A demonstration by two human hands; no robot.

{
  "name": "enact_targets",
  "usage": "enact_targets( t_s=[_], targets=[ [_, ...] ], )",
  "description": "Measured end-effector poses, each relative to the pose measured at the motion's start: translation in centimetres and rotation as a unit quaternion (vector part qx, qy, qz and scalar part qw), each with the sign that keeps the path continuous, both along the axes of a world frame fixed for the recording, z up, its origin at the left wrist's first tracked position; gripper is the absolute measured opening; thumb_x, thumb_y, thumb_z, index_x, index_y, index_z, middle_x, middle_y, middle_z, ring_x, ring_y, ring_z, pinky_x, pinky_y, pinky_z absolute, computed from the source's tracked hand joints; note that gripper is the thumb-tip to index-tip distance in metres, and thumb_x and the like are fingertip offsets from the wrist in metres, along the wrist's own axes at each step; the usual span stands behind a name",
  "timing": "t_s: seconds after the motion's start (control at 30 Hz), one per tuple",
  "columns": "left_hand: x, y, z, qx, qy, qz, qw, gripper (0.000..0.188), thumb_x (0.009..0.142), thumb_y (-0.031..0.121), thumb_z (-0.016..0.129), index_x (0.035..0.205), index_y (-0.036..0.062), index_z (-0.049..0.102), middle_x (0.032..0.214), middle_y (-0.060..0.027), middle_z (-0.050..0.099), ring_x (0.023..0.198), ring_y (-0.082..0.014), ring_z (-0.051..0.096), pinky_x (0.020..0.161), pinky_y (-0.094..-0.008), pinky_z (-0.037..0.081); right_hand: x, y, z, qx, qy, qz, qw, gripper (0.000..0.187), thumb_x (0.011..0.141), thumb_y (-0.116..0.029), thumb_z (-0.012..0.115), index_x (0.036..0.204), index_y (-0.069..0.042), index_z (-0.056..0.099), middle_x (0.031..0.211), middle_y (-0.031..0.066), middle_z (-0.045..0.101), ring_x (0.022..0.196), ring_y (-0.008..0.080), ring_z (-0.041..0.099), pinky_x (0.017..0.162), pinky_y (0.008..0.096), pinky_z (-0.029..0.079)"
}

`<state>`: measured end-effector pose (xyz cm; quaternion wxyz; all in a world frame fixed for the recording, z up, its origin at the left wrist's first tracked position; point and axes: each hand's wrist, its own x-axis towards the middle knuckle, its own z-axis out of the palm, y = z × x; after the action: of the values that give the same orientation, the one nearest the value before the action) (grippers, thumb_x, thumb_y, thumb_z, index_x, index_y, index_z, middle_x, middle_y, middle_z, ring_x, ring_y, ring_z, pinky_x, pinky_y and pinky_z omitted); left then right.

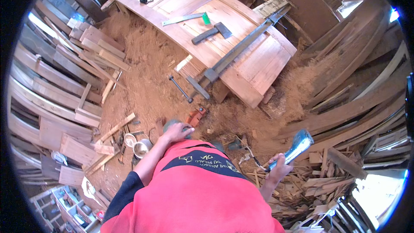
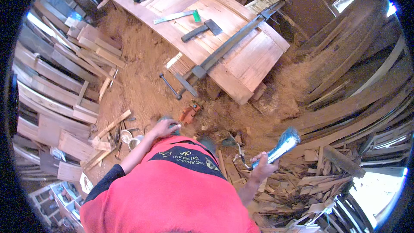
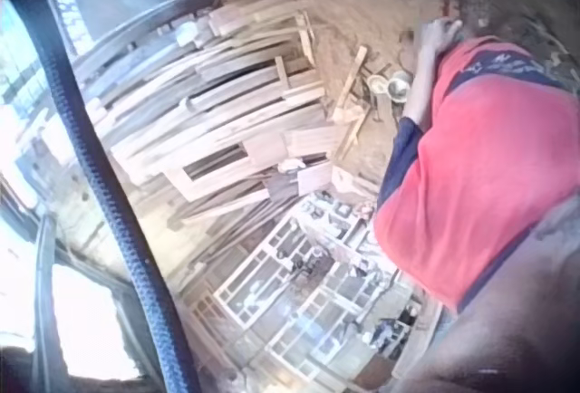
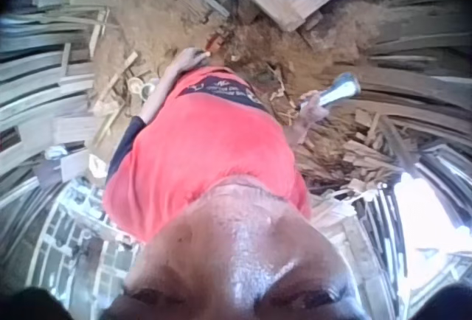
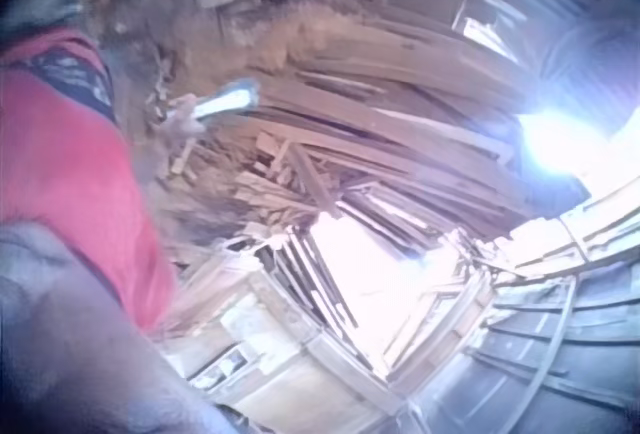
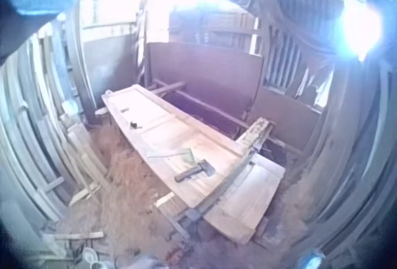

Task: The person constructs a wooden door by hand, using a hammer to drive nails into the wood and an electric drill to create holes, while securing the door panels with a large metal clamp.

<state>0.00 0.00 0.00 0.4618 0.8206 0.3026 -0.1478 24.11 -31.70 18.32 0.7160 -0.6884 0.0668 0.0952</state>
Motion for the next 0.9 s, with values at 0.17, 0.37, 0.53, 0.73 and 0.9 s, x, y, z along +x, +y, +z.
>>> enact_targets(
  t_s=[0.17,0.37,0.53,0.73,0.9],
  targets=[
    [-5.2,8.4,-1.7,-0.097,0.020,-0.003,0.995,0.058,0.097,0.057,0.051,0.120,0.0056,0.069,0.111,-0.0224,0.071,0.106,-0.0370,0.067,0.093,-0.0434,0.052,-6.5,8.7,0.2,-0.070,-0.032,-0.086,0.993,0.030,0.088,-0.005,0.062,0.114,-0.001,0.046,0.072,0.0070,0.055,0.053,0.0132,0.052,0.046,0.0287,0.048],
    [-16.2,25.7,-2.7,-0.083,0.000,-0.016,0.996,0.061,0.097,0.057,0.052,0.120,0.0023,0.067,0.114,-0.0213,0.070,0.107,-0.0345,0.068,0.093,-0.0413,0.052,-19.6,26.5,-0.8,-0.062,-0.120,-0.092,0.987,0.031,0.087,-0.010,0.066,0.109,0.002,0.047,0.074,0.0065,0.057,0.053,0.0136,0.056,0.048,0.0287,0.050],
    [-23.2,35.2,-1.5,-0.087,-0.021,0.110,0.990,0.053,0.095,0.046,0.063,0.121,0.0003,0.067,0.114,-0.0186,0.071,0.109,-0.0275,0.067,0.095,-0.0390,0.052,-25.9,38.1,3.3,0.085,-0.066,0.092,0.990,0.025,0.084,-0.013,0.066,0.098,0.001,0.052,0.069,0.0065,0.058,0.054,0.0139,0.058,0.051,0.0287,0.050],
    [-26.9,40.2,-4.1,-0.084,-0.083,0.230,0.966,0.047,0.096,0.040,0.064,0.120,-0.0002,0.067,0.108,-0.0141,0.072,0.103,-0.0222,0.067,0.092,-0.0354,0.051,-25.3,51.3,1.1,0.018,-0.027,0.358,0.933,0.038,0.080,-0.017,0.068,0.111,0.003,0.056,0.078,0.0051,0.062,0.061,0.0184,0.062,0.058,0.0323,0.052],
    [-26.8,41.1,-5.8,-0.105,-0.050,0.237,0.964,0.042,0.098,0.035,0.064,0.120,-0.0008,0.066,0.104,-0.0094,0.072,0.096,-0.0143,0.065,0.086,-0.0307,0.051,-23.6,64.4,-3.8,-0.069,-0.161,0.452,0.874,0.065,0.072,-0.019,0.073,0.127,0.006,0.053,0.086,0.0124,0.067,0.076,0.0228,0.067,0.075,0.0356,0.054]
  ],
)
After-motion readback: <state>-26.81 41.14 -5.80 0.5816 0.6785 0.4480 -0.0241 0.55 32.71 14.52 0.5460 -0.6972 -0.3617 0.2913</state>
